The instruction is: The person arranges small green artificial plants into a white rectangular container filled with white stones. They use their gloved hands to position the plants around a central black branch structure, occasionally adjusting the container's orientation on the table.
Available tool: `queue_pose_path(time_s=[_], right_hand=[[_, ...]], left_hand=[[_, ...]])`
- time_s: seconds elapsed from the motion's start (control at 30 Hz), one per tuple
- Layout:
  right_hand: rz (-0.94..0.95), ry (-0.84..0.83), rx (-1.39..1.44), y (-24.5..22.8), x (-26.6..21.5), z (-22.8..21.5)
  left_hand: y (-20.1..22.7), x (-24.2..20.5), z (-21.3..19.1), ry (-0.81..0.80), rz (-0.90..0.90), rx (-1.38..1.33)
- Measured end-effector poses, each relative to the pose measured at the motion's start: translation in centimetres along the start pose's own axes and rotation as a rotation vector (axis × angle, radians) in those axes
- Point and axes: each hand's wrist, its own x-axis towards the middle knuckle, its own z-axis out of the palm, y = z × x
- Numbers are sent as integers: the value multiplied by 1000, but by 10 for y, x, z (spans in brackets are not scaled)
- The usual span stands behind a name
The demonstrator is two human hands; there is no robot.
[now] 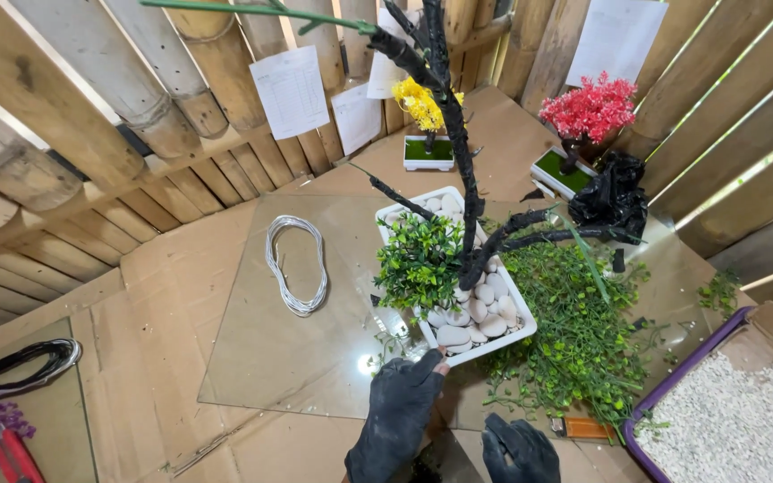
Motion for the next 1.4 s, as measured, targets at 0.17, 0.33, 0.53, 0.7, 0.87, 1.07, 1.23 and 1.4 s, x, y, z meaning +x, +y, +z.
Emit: queue_pose_path(time_s=[0.17,0.33,0.53,0.7,0.87,1.07,1.23,1.4], right_hand=[[369,-118,52,10,-24,31],[520,-155,110,13,-21,33],[200,78,99,16,-15,26],[24,311,-348,-27,57,-47],[465,266,330,-52,135,-83],[620,-70,638,-35,163,-72],[559,-55,449,-13,152,-44],[558,-39,447,-17,158,-46]], left_hand=[[-12,1,9,28,64,-6],[-23,4,18,72,233,108],[-31,3,22,151,434,110],[-1,-2,10,434,581,88],[-10,-14,40,396,-75,-382],[55,-10,7,159,-430,-385],[56,7,18,43,-359,-445],[51,10,22,109,-379,-537]])
